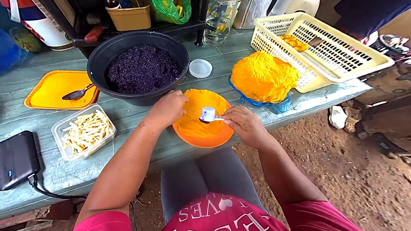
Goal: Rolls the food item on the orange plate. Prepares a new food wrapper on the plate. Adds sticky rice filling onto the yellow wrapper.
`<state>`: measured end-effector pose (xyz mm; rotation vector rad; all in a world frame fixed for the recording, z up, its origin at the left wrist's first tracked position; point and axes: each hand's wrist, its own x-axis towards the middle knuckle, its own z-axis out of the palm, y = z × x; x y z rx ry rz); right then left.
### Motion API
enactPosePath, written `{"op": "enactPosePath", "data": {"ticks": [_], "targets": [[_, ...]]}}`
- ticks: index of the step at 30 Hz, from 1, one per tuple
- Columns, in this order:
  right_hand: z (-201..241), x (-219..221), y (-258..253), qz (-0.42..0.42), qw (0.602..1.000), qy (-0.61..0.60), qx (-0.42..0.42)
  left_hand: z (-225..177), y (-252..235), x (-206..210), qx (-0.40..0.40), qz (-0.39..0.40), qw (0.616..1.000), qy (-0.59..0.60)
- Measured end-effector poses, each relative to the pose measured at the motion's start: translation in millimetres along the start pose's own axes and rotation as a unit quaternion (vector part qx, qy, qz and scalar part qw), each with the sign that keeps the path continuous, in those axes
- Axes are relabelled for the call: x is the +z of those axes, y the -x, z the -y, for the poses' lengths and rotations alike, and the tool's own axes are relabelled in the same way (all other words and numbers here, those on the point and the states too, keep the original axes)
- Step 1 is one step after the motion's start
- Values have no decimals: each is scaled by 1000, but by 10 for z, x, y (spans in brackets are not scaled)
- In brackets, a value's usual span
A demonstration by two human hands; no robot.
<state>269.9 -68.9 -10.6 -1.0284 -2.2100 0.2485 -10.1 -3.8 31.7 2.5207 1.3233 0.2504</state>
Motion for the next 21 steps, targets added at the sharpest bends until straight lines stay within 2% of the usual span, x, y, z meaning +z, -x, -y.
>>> {"op": "enactPosePath", "data": {"ticks": [15, 18, 21], "targets": [[-124, -19, -35, -58, 998, -33, 12, 23, -7, 9, 3, -10, 1000, 7], [-132, -73, -11, -107, 984, -123, 66, 36, -9, 4, 5, -7, 1000, 7], [-82, -71, 33, -150, 937, -298, 103, 27, -8, -1, 2, -5, 1000, 13]]}}
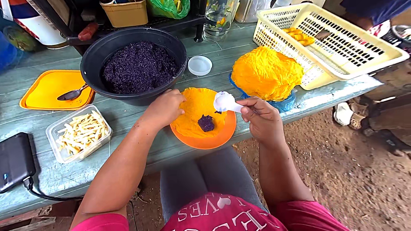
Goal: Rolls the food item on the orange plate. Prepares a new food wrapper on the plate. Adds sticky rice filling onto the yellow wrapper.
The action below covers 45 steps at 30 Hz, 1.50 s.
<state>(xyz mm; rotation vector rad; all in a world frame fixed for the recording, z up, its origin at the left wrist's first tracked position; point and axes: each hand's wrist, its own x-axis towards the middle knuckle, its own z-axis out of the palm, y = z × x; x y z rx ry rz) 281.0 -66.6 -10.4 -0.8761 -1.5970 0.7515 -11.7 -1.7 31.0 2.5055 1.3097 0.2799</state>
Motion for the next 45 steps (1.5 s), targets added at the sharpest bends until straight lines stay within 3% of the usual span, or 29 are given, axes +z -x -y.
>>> {"op": "enactPosePath", "data": {"ticks": [2, 4, 10, 16, 22, 35, 38, 42, 45], "targets": [[48, 11, 42, 2, 995, -95, 41, -1, 5, 5, 1, -1, 1000, 3], [98, 5, 85, 29, 991, -108, 71, 2, 11, 6, 1, -8, 1000, 13], [239, 41, 155, 57, 991, -29, 116, 4, 23, -2, 0, 2, 1000, 14], [263, -43, 115, 132, 988, 17, 83, -14, 25, -40, -9, 27, 999, 15], [147, -4, -60, 139, 978, 150, 29, -12, 20, -39, -11, 39, 999, 0], [111, 95, -467, 194, 942, 253, 101, -3, 17, -32, -6, 36, 999, 3], [55, 32, -505, 191, 947, 202, 162, -11, 19, -36, -12, 40, 999, 1], [-21, -27, -502, 131, 952, -9, 275, -30, 12, -62, -22, 52, 998, -2], [17, -48, -506, 128, 958, -33, 256, -22, 14, -58, -18, 52, 998, 1]]}}
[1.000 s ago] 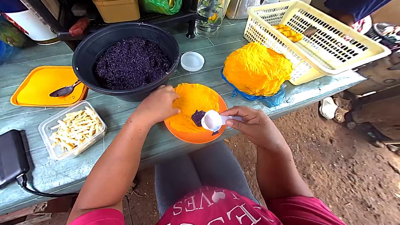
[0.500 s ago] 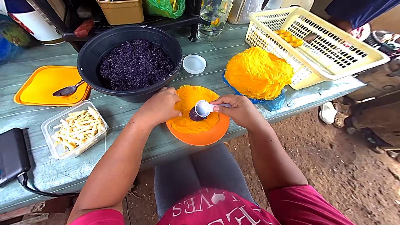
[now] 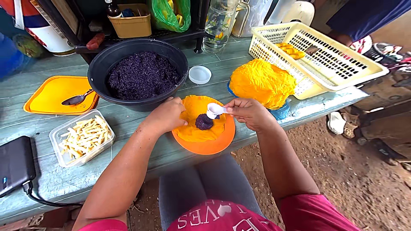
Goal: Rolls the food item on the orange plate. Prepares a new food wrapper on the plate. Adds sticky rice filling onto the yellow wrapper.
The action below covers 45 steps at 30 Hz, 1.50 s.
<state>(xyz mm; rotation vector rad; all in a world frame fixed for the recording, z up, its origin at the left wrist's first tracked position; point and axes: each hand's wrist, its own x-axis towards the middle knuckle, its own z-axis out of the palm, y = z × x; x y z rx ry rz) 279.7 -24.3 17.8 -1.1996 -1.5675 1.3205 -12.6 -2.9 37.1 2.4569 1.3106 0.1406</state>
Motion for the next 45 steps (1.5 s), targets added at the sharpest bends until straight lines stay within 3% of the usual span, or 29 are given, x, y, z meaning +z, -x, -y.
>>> {"op": "enactPosePath", "data": {"ticks": [3, 8, 15, 21, 31, 38, 41, 45], "targets": [[46, 60, 35, 23, 997, 70, -36, 20, 3, -3, 7, 5, 1000, 0], [55, 235, 11, 61, 985, 160, -20, 34, 14, -7, 15, 0, 1000, 0], [199, 466, 63, 49, 934, 343, -89, 39, 19, -1, 19, -8, 1000, -9], [224, 211, 56, 23, 984, 163, -70, 38, 24, -9, 22, -9, 1000, -2], [140, 227, 92, 28, 949, 305, -69, 65, 19, 16, 35, -19, 999, -9], [255, -5, 5, -9, 983, 172, -58, 56, 20, 7, 35, -18, 999, -10], [310, 131, -155, 22, 983, 172, -63, 70, 10, 10, 34, -16, 999, -8], [405, 317, -294, 77, 961, 264, -15, 79, 0, 8, 32, -8, 999, -9]]}}
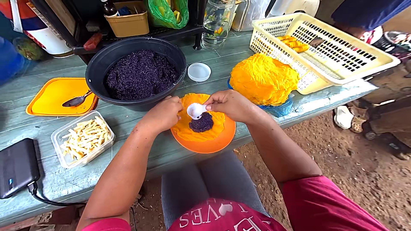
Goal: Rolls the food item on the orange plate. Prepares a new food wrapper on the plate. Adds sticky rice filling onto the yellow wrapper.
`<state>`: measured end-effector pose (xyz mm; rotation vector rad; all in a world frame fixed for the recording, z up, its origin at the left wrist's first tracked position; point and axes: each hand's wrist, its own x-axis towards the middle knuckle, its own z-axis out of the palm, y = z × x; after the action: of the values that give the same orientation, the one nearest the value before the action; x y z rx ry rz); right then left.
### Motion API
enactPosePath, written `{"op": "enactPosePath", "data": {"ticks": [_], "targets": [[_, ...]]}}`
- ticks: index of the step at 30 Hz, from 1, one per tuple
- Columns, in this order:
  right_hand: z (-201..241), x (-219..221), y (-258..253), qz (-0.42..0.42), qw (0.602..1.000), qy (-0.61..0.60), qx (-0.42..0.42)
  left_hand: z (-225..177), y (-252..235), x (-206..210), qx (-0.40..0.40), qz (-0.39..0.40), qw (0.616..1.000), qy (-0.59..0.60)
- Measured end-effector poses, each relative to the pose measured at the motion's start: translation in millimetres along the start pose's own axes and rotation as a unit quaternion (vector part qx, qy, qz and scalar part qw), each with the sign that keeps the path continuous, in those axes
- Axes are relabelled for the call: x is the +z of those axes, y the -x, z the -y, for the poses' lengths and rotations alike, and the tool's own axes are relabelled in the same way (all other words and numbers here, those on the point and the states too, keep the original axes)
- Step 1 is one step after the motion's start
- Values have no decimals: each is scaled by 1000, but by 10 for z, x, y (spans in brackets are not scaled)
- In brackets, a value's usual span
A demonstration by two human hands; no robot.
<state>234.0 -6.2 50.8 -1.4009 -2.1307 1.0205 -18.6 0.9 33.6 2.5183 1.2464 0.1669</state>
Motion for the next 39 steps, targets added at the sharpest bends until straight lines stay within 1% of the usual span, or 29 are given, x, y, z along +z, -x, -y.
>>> {"op": "enactPosePath", "data": {"ticks": [2, 5, 7, 9, 12, 16, 19, 21, 24, 26, 29, 33, 36, 39], "targets": [[-7, -2, 3, 20, 999, 36, 10, 4, 8, 7, 1, -4, 1000, 3], [-56, -39, 85, 25, 998, 63, 15, -1, 19, 14, 4, -14, 1000, 8], [-90, -101, 147, 25, 997, 67, 17, -18, 23, 8, -3, -10, 1000, 7], [-87, -217, 197, 10, 999, 41, 6, -29, 22, -2, -4, -8, 1000, 2], [-115, -339, 248, -13, 998, -13, -68, -34, 20, -7, -4, -5, 1000, 1], [-284, -271, 218, 40, 981, 7, -190, -27, 19, -9, -3, -5, 1000, 0], [-402, -217, 178, 68, 969, 11, -239, -18, 19, -2, -2, -4, 1000, -1], [-430, -190, 143, 73, 969, 21, -236, -8, 21, 8, 3, -10, 1000, -3], [-479, -206, 72, 52, 974, 35, -218, -5, 18, 2, 3, -10, 1000, -3], [-501, -240, 49, 49, 981, 35, -185, -13, 21, -1, -1, -7, 1000, -1], [-525, -280, 22, 48, 990, -22, -133, -22, 25, -22, -4, -3, 1000, 2], [-452, -318, -38, 16, 990, -106, -87, -7, 17, -11, 4, -6, 1000, 7], [-298, -300, -121, 57, 993, -83, -54, 8, 10, -1, 8, -8, 1000, 6], [-153, -290, -236, 90, 994, -43, -43, 25, 6, 15, 14, -11, 1000, 1]]}}
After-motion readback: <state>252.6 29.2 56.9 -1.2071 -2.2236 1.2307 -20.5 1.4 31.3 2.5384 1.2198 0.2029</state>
